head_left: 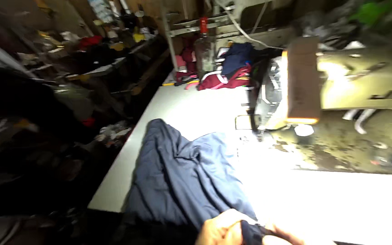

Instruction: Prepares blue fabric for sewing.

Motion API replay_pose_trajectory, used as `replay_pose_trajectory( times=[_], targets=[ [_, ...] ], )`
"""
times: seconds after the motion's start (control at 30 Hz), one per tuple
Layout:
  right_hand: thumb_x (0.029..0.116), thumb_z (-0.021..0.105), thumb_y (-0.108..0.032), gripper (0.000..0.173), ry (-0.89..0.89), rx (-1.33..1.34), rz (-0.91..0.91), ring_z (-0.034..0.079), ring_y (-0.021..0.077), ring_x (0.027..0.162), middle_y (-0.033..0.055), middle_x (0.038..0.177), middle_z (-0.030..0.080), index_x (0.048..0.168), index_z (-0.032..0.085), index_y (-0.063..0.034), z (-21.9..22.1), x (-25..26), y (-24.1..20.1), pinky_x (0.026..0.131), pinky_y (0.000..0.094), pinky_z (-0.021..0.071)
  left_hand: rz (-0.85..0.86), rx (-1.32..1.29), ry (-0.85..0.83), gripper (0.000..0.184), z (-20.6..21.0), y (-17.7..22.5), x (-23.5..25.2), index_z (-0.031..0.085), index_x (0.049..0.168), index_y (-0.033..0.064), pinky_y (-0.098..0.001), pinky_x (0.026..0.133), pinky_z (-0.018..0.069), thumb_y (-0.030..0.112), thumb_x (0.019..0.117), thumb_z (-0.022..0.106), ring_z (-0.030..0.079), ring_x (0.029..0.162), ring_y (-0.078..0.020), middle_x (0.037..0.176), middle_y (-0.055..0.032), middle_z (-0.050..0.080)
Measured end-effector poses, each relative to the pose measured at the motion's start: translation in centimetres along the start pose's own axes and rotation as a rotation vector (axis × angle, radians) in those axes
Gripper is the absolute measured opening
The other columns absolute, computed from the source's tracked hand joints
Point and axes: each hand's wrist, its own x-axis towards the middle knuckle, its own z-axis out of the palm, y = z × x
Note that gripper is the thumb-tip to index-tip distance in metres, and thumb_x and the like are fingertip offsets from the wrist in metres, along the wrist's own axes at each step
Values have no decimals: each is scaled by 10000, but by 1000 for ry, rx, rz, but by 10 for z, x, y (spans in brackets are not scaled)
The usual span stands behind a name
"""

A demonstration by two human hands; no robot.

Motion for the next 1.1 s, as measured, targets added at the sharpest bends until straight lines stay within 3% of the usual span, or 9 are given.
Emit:
replay_pose_trajectory(
  times=[0.03,0.13,0.27,0.47,0.57,0.67,0.8,0.9,1.1],
  targets=[
    [1049,541,-243,310,-13,-29,-30,556,60,711,41,817,643,1022,690,27,0,0,4,671,286,467,-6,-21,-15,267,-2,-2,-1,672,1054,-39,-252,753,623,-56,1001,411,704,819,-22,958,43,719],
    [1060,526,-274,340,-14,-72,-60,561,126,685,76,782,630,993,691,16,-1,0,7,646,351,465,-9,-20,-36,279,-3,-2,-1,675,1070,-16,-274,774,631,-41,1018,402,711,843,-33,982,53,718],
    [1067,514,-281,349,-16,-70,-34,515,123,661,65,757,579,964,670,14,1,1,4,627,332,428,28,-6,-45,273,-3,-2,0,711,1047,30,-252,792,626,-37,1016,449,715,878,-14,1006,92,742],
    [1061,525,-263,346,-15,-67,-70,544,126,690,85,776,596,936,668,26,0,0,3,640,320,438,15,35,-89,272,-5,-2,0,696,1076,30,-242,792,610,-20,1026,433,686,878,-3,1027,92,696],
    [1059,524,-275,355,-8,-93,-86,550,142,685,84,763,597,938,683,19,-5,-4,7,634,349,441,51,-6,-96,291,-7,-3,2,718,1101,77,-259,806,631,4,1051,441,728,898,-25,1030,94,761],
    [1062,517,-285,374,-18,-134,-58,590,194,721,119,783,622,958,689,29,-8,-7,6,659,408,461,63,-32,-111,300,-9,-2,3,715,1129,56,-284,809,639,9,1059,427,743,914,-62,1047,53,773],
    [1064,504,-354,418,24,-132,-49,579,147,746,93,800,621,978,702,4,-3,-8,8,688,356,451,60,-14,-113,293,-8,-1,3,724,1108,61,-270,816,632,1,1049,443,734,911,-44,1042,72,766],
    [1069,496,-344,414,34,-144,-64,596,183,740,110,795,624,970,694,7,0,-6,6,675,399,460,70,3,-112,286,-6,-3,3,727,1101,74,-245,804,623,-4,1038,459,718,905,-11,1052,103,750],
    [1057,518,-350,402,71,-116,-73,578,149,704,80,761,610,943,689,-4,6,-2,8,655,367,452,88,31,-90,271,-4,-2,2,718,1087,50,-244,797,619,-18,1032,462,708,880,-6,1040,97,740]
  ],
)
